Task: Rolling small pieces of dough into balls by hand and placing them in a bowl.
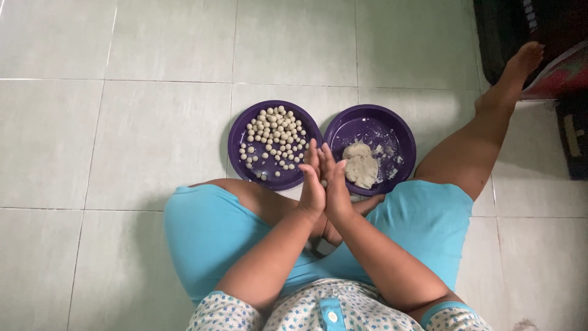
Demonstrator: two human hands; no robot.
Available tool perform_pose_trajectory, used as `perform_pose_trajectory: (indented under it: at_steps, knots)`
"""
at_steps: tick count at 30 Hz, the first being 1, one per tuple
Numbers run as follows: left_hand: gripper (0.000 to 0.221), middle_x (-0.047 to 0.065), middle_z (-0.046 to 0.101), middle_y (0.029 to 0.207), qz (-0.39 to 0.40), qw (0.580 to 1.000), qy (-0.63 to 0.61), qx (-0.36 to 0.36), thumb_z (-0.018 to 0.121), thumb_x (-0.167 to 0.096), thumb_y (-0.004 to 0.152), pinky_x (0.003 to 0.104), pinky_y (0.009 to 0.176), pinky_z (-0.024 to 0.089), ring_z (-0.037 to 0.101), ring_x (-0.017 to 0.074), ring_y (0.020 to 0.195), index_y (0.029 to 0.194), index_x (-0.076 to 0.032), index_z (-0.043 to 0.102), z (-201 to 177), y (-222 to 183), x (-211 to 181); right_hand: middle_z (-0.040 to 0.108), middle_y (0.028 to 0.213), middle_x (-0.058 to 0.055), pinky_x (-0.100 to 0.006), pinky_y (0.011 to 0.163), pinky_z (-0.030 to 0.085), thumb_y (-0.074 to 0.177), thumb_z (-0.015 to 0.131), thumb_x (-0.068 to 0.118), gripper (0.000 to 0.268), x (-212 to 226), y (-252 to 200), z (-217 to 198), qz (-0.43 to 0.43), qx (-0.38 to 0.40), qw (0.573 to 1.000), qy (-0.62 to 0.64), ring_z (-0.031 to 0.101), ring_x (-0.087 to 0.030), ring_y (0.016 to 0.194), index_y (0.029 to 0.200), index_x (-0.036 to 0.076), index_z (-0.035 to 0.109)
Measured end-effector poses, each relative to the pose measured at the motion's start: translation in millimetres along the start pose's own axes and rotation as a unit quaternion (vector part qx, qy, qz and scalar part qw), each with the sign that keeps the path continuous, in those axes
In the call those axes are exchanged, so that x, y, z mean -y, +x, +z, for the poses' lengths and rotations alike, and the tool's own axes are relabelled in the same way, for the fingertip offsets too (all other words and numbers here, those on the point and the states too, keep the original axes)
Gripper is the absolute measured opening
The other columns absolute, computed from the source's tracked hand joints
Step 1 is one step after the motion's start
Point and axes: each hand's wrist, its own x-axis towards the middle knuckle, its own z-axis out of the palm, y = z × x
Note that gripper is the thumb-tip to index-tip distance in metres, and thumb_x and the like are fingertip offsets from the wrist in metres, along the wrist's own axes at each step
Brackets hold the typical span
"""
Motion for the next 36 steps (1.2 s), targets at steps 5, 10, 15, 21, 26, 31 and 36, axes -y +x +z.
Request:
perform_pose_trajectory:
  at_steps: [5, 10, 15, 21, 26, 31, 36]
  knots:
    - [0.094, 0.024, 0.0, 0.167, -0.028, 1.0, 0.004, 0.003, -0.013, -0.069, 0.093, 0.055, 0.124, 0.004, 0.004, 0.046, 0.152, 0.163, -0.009, 0.005, 11.6, -7.2, -28.8, 0.057, 0.125, -0.022, -0.045, 0.095, 0.049, 0.092, 0.06, 0.03, 0.053, -2.2, 8.0, -4.1, 0.013, -0.005, 1.0, -0.008, 0.058, -0.034, 0.115, 0.138, 0.006, 0.053]
    - [0.099, 0.011, 0.004, 0.17, -0.04, 0.996, -0.077, 0.02, -0.02, -0.074, 0.085, 0.054, 0.124, 0.014, 0.009, 0.0391, 0.154, 0.164, -0.02, 0.005, 18.1, -12.4, -53.9, 0.059, 0.123, -0.022, -0.045, 0.094, 0.051, 0.091, 0.062, 0.029, 0.052, -7.5, 6.0, -3.1, 0.021, -0.012, 1.0, -0.018, 0.059, -0.033, 0.114, 0.137, 0.005, 0.055]
    - [0.096, 0.011, 0.0, 0.171, -0.064, 0.993, -0.104, -0.008, -0.015, -0.076, 0.087, 0.048, 0.123, 0.015, 0.008, 0.0345, 0.155, 0.164, -0.021, 0.002, 11.5, -5.4, -47.8, 0.06, 0.122, -0.022, -0.044, 0.093, 0.052, 0.091, 0.063, 0.028, 0.051, -14.0, 3.1, -1.9, 0.029, -0.012, 0.999, -0.03, 0.061, -0.033, 0.113, 0.137, 0.005, 0.056]
    - [0.097, 0.005, 0.017, 0.168, -0.12, 0.98, -0.157, -0.033, -0.011, -0.076, 0.09, 0.037, 0.124, 0.018, 0.016, 0.0253, 0.153, 0.164, -0.019, 0.016, 20.2, -8.2, -26.6, 0.062, 0.121, -0.022, -0.044, 0.092, 0.053, 0.091, 0.064, 0.026, 0.05, -5.6, 19.7, -9.3, 0.037, -0.017, 0.998, -0.039, 0.062, -0.033, 0.111, 0.136, 0.005, 0.057]
    - [0.098, 0.004, 0.035, 0.163, -0.24, 0.89, -0.335, -0.195, 0.01, -0.089, 0.086, 0.032, 0.124, 0.021, 0.031, 0.0218, 0.148, 0.156, -0.027, 0.041, 18.1, 1.4, 9.9, 0.063, 0.12, -0.022, -0.044, 0.091, 0.054, 0.091, 0.065, 0.025, 0.05, -2.4, 26.9, -6.8, 0.046, -0.014, 0.998, -0.051, 0.064, -0.033, 0.11, 0.135, 0.005, 0.058]
    - [0.08, 0.001, 0.062, 0.115, -0.264, 0.856, -0.327, -0.3, 0.021, -0.082, 0.095, 0.026, 0.097, 0.041, 0.055, 0.0127, 0.102, 0.139, -0.027, 0.059, 2.4, 10.3, 50.3, 0.064, 0.118, -0.022, -0.043, 0.09, 0.056, 0.091, 0.067, 0.024, 0.049, 0.9, 33.3, 11.0, 0.056, -0.004, 0.996, -0.067, 0.066, -0.032, 0.109, 0.135, 0.004, 0.06]
    - [0.078, 0.006, 0.04, 0.148, -0.249, 0.866, -0.265, -0.343, 0.033, -0.074, 0.1, 0.032, 0.114, 0.029, 0.038, 0.0188, 0.132, 0.157, -0.021, 0.035, 2.6, 6.0, 80.3, 0.065, 0.117, -0.022, -0.043, 0.089, 0.057, 0.09, 0.068, 0.023, 0.048, -1.8, 33.6, 24.8, 0.062, 0.004, 0.995, -0.082, 0.067, -0.032, 0.108, 0.134, 0.004, 0.061]
